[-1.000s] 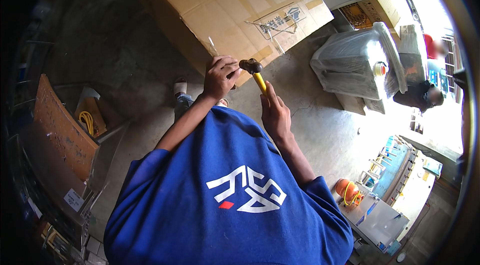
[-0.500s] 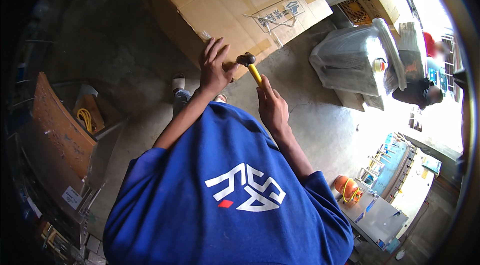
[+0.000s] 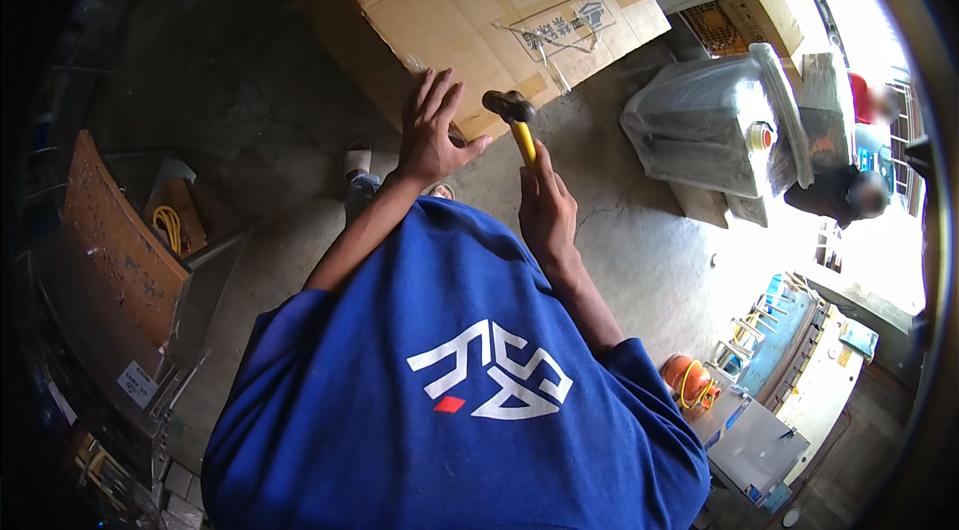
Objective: The person uses a hammer to pry open a large cardboard box, then switches to a utility knife to cut the tape and remove the cardboard flaps. The person repeatedly hammers and cuts along the box edges to fully open it.
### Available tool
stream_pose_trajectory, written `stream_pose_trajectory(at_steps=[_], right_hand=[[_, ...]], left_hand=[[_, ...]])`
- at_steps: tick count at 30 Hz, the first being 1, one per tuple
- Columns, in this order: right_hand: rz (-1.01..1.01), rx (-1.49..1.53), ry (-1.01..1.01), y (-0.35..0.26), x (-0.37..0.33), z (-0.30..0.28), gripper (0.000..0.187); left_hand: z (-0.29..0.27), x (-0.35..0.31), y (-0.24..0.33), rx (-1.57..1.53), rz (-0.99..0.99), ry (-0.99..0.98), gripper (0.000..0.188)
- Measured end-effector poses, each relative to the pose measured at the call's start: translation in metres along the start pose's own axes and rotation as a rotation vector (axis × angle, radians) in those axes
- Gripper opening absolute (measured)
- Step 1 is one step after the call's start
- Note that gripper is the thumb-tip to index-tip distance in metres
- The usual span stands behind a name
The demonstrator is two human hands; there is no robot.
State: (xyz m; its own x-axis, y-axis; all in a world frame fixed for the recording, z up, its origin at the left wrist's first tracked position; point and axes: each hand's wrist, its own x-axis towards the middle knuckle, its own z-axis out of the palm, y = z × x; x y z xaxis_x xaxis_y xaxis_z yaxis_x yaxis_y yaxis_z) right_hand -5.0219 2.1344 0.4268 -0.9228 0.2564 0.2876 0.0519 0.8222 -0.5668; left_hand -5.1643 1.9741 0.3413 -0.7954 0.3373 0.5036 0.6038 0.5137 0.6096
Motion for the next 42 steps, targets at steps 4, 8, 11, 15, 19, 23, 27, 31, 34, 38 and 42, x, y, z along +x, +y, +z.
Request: stream_pose_trajectory(at_steps=[4,8,11,15,19,23,27,31,34,38,42], right_hand=[[0.052,-0.063,-0.076,0.007,-0.013,0.006,0.043],[0.002,-0.107,-0.079,0.004,0.000,0.007,0.046],[-0.060,0.038,0.101,-0.002,0.002,0.005,0.047],[0.101,-0.118,-0.169,-0.003,-0.007,0.001,0.045],[0.096,-0.140,-0.197,-0.008,0.008,-0.004,0.044],[-0.076,0.056,0.203,-0.014,0.010,-0.007,0.044],[0.042,-0.170,-0.159,0.007,-0.006,0.008,0.045],[0.045,-0.107,-0.151,-0.001,0.008,-0.009,0.046],[-0.034,0.030,0.091,-0.019,0.008,-0.013,0.045],[0.110,-0.022,-0.103,0.000,-0.002,-0.003,0.040],[0.109,-0.107,-0.218,-0.005,0.018,-0.017,0.047]], left_hand=[[-0.003,0.004,0.007,0.003,0.011,-0.021,0.086],[-0.003,0.004,0.002,-0.015,0.031,-0.002,0.086],[0.002,0.006,-0.002,-0.007,0.040,0.010,0.088],[-0.003,0.003,0.005,-0.001,0.039,-0.015,0.090],[0.001,0.001,0.003,-0.030,0.045,0.022,0.091],[-0.001,0.008,-0.001,-0.022,0.038,-0.006,0.091],[-0.004,0.007,0.007,0.001,0.030,-0.020,0.090],[-0.006,0.002,0.011,-0.009,0.020,-0.034,0.091],[-0.007,0.002,0.008,0.002,0.016,-0.050,0.094],[-0.005,0.008,0.007,0.009,0.044,-0.024,0.093],[-0.003,0.006,0.004,-0.020,0.037,-0.016,0.093]])
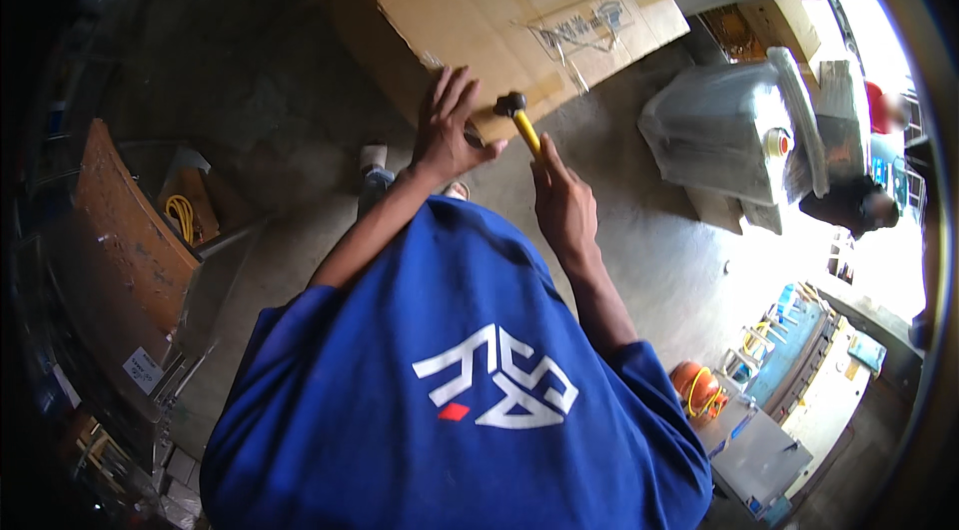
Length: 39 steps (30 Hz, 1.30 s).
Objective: The person uses a hammer to pry open a large cardboard box, then switches to a utility knife to cut the tape and remove the cardboard flaps. The person repeatedly hammers and cuts along the box edges to fully open it.
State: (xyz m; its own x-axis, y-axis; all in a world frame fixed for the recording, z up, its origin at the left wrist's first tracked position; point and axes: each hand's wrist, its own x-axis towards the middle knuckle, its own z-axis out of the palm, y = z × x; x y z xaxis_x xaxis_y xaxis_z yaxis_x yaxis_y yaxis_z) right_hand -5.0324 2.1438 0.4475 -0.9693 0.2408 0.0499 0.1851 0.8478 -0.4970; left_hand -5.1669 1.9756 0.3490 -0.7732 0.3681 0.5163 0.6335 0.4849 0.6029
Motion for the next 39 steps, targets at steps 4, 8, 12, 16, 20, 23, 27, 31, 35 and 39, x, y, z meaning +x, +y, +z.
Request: stream_pose_trajectory(at_steps=[4,8,12,16,20,23,27,31,35,39], right_hand=[[-0.095,0.147,0.273,-0.020,-0.009,-0.008,0.048],[0.010,-0.060,-0.013,0.015,-0.010,0.016,0.047],[-0.039,-0.068,-0.047,0.002,0.010,-0.011,0.047],[-0.068,0.117,0.172,-0.014,-0.009,-0.014,0.050],[-0.043,0.164,0.252,-0.011,-0.007,-0.012,0.048],[0.031,0.242,0.274,0.003,-0.024,-0.002,0.047],[0.221,0.241,0.255,0.014,-0.042,0.000,0.046],[0.303,0.247,0.249,0.022,-0.050,-0.001,0.045],[0.331,0.265,0.257,0.027,-0.054,0.002,0.044],[0.373,0.343,0.248,0.024,-0.052,0.005,0.043]], left_hand=[[-0.004,-0.007,0.003,0.014,-0.022,-0.055,0.096],[0.000,0.004,0.004,-0.003,0.002,-0.026,0.097],[0.000,0.002,0.001,0.003,0.013,-0.018,0.097],[-0.007,0.000,0.007,-0.007,-0.002,-0.040,0.101],[-0.009,0.001,0.019,0.110,-0.073,-0.093,0.100],[-0.010,-0.003,0.020,0.229,-0.030,-0.084,0.096],[-0.016,-0.001,0.022,0.211,0.100,0.020,0.091],[-0.023,0.005,0.026,0.188,0.153,0.005,0.082],[-0.017,-0.003,0.007,0.103,0.157,-0.039,0.079],[-0.027,0.006,0.023,0.145,0.040,-0.101,0.079]])
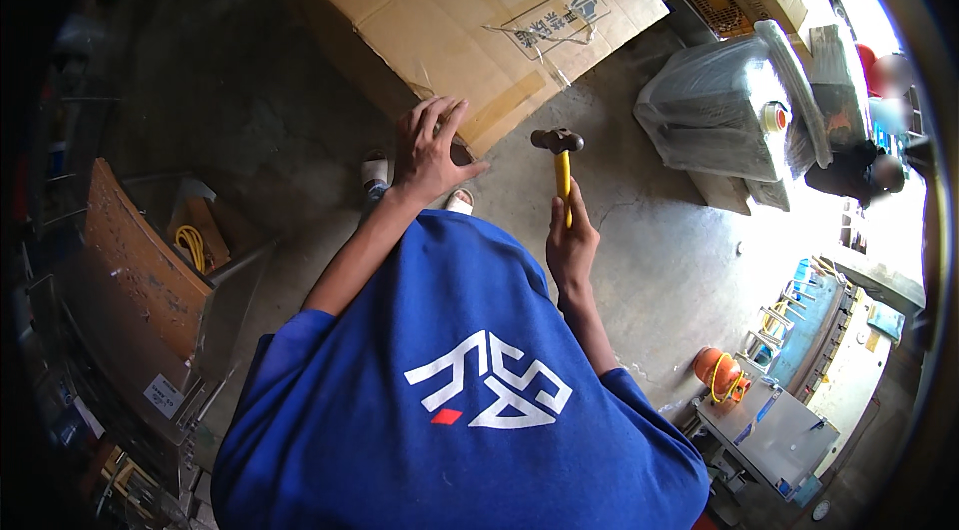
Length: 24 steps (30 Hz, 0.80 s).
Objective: The person uses a hammer to pry open a large cardboard box, then switches to a utility knife to cut the tape and remove the cardboard flaps. The person repeatedly hammers and cuts along the box edges to fully open it.
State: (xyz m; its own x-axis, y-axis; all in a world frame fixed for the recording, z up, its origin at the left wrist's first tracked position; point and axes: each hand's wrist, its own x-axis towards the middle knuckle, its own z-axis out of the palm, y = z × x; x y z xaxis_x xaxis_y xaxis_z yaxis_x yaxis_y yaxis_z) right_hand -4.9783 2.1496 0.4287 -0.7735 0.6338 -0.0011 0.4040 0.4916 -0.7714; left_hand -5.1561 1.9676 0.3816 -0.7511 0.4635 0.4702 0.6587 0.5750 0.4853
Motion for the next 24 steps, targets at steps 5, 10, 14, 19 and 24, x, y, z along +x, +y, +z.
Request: stream_pose_trajectory(at_steps=[5,10,14,19,24], right_hand=[[0.006,0.051,-0.015,0.001,0.000,0.004,0.043],[0.005,0.080,-0.018,0.003,0.003,0.007,0.042],[0.010,0.109,-0.008,-0.002,0.000,0.005,0.042],[0.002,0.200,0.001,0.004,0.001,0.009,0.042],[0.026,0.256,0.014,0.008,0.002,0.006,0.041]], left_hand=[[0.006,-0.004,-0.004,0.115,0.037,-0.026,0.079],[0.009,-0.002,0.001,0.204,0.050,-0.033,0.077],[0.002,0.004,0.015,0.170,0.052,-0.056,0.072],[0.015,-0.003,0.011,0.136,0.095,0.006,0.050],[0.006,0.015,0.024,0.189,0.057,-0.185,0.058]])
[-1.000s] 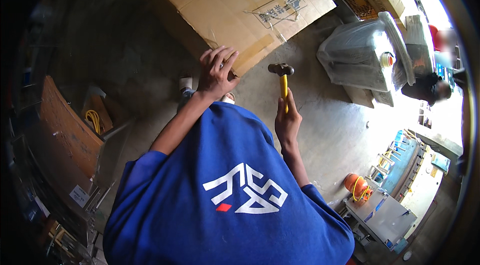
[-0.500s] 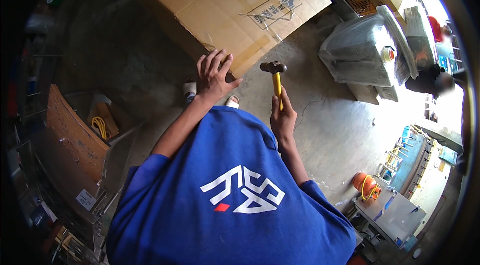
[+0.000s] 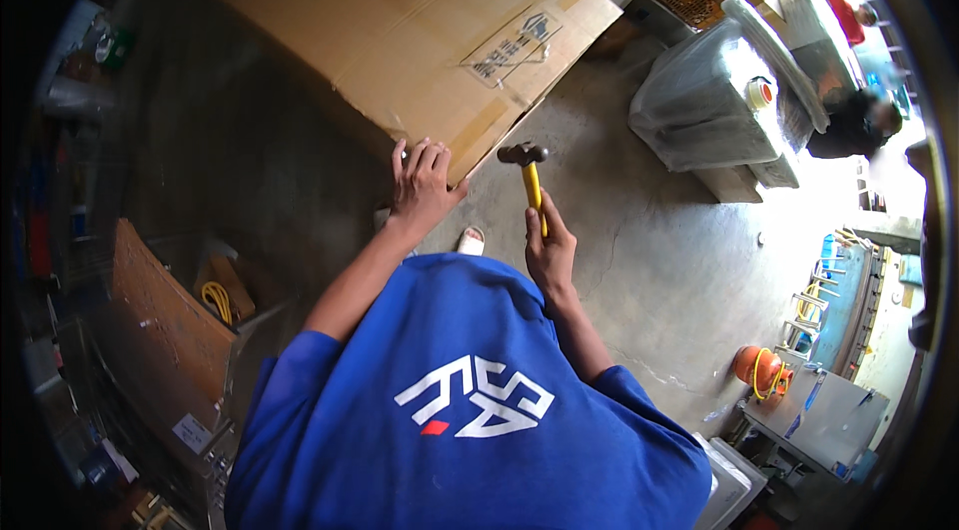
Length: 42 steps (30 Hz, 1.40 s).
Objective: The person uses a hammer to pry open a large cardboard box, then switches to a utility knife to cut the tape and remove the cardboard flaps. The person repeatedly hammers and cuts along the box edges to fully open it.
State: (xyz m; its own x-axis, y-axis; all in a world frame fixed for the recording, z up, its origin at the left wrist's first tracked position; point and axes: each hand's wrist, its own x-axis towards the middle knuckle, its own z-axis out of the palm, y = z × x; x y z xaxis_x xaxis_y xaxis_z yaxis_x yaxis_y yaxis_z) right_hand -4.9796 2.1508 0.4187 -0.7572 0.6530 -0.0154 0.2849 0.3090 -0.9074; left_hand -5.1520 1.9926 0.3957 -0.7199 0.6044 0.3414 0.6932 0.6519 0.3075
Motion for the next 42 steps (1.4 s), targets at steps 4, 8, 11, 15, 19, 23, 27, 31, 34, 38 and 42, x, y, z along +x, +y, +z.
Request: stream_pose_trajectory(at_steps=[4,8,11,15,19,23,27,31,34,38,42], right_hand=[[0.007,0.016,0.021,-0.002,0.001,-0.001,0.041],[0.006,0.047,0.057,-0.002,-0.001,-0.005,0.040],[0.072,0.050,0.083,0.004,-0.008,-0.016,0.040],[0.106,0.067,0.164,0.027,-0.018,-0.022,0.041],[0.153,0.068,0.208,0.039,-0.026,-0.030,0.041],[0.184,0.091,0.215,0.044,-0.027,-0.039,0.041],[0.229,0.089,0.204,0.040,-0.019,-0.048,0.041],[0.138,0.118,0.244,0.043,-0.007,-0.044,0.039],[0.128,0.095,0.191,0.040,0.002,-0.041,0.039],[0.078,0.174,0.148,0.046,0.000,-0.017,0.035],[0.140,0.381,0.008,0.050,-0.004,-0.011,0.025]], left_hand=[[-0.010,0.034,0.013,0.063,0.003,-0.115,0.088],[-0.002,0.060,0.014,0.137,0.025,-0.278,0.085],[-0.001,0.060,0.015,0.097,0.088,-0.269,0.073],[-0.003,0.058,0.012,0.038,0.131,-0.208,0.067],[-0.001,0.052,0.010,0.009,0.159,-0.118,0.059],[-0.001,0.050,0.005,-0.135,0.163,-0.091,0.046],[-0.008,0.058,0.011,-0.271,0.072,-0.027,0.047],[0.004,0.052,0.015,0.005,0.155,-0.071,0.074],[0.007,0.021,0.009,0.083,0.155,-0.234,0.089],[-0.020,-0.004,0.008,-0.052,0.060,-0.265,0.074],[-0.049,-0.052,0.008,-0.190,0.078,0.032,0.051]])
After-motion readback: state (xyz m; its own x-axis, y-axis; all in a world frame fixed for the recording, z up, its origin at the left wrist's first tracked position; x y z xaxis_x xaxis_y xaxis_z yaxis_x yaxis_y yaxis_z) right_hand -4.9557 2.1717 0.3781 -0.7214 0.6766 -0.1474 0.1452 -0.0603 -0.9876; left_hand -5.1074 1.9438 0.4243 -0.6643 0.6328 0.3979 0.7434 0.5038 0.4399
